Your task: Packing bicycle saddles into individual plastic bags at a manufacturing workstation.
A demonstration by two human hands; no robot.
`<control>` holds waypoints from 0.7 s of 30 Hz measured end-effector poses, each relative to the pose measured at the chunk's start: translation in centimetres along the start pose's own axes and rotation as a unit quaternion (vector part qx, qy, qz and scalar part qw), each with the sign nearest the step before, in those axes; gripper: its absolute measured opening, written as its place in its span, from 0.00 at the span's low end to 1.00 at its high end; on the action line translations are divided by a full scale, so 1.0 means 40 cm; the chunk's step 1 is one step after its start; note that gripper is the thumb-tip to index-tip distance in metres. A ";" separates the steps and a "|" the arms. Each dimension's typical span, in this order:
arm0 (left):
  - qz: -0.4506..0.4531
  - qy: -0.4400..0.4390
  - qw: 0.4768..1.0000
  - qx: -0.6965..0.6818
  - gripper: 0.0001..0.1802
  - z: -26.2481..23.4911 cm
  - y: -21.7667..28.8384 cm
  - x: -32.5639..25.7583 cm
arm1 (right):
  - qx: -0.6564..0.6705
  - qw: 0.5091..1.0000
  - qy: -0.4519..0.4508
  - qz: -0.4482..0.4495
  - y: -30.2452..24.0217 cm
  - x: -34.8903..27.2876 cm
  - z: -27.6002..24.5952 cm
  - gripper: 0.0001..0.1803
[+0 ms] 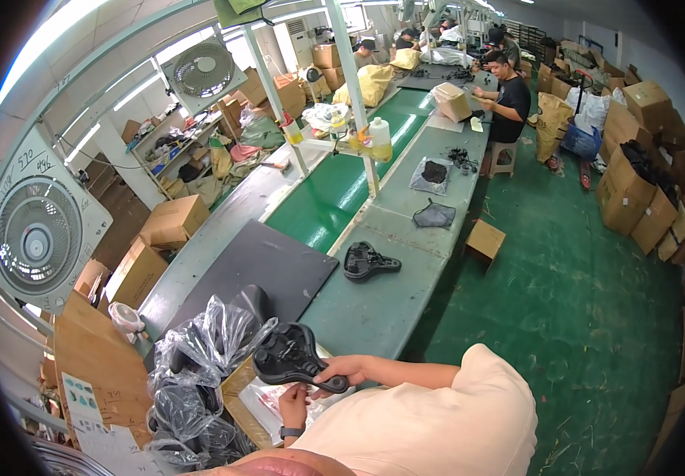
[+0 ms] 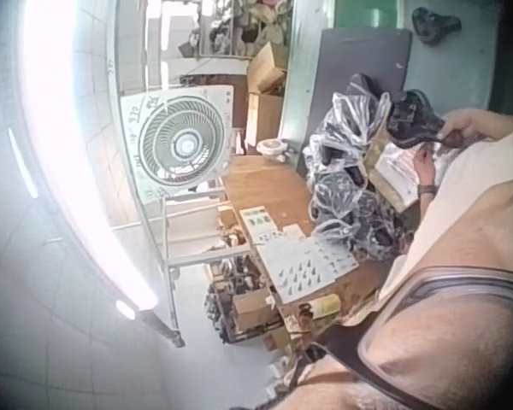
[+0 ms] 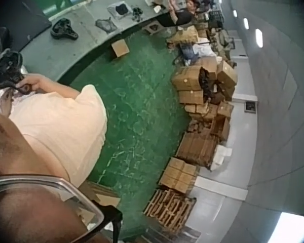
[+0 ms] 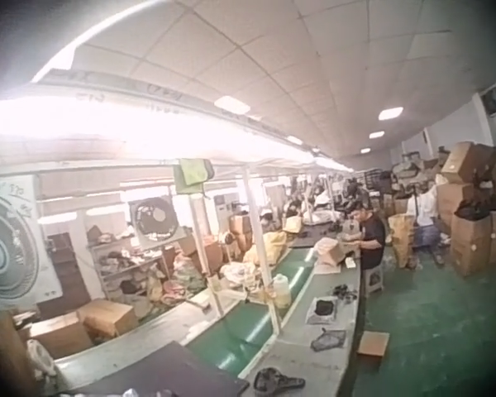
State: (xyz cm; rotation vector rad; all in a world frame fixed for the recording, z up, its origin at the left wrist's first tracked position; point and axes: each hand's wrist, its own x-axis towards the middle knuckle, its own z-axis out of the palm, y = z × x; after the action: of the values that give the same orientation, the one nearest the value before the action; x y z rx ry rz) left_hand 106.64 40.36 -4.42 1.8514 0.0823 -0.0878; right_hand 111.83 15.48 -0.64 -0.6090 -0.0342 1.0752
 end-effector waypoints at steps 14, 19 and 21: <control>-0.083 0.051 0.790 -0.605 0.09 -0.265 -0.023 -0.039 | 0.054 0.986 0.088 -0.127 -0.027 -0.036 -0.023 0.27; -0.158 0.111 0.955 -0.226 0.18 -0.174 0.105 0.099 | -0.324 0.932 0.143 -0.083 -0.107 -0.061 -0.042 0.51; -0.036 0.189 0.958 -0.212 0.13 -0.141 0.207 0.160 | -0.482 0.845 0.213 -0.088 -0.126 -0.031 0.009 0.51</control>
State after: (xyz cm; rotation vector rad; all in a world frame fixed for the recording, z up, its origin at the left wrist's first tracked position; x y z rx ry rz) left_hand 113.96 43.54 4.38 1.4137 0.4042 0.2204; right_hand 115.20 12.96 2.44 -1.7162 -0.2503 0.6633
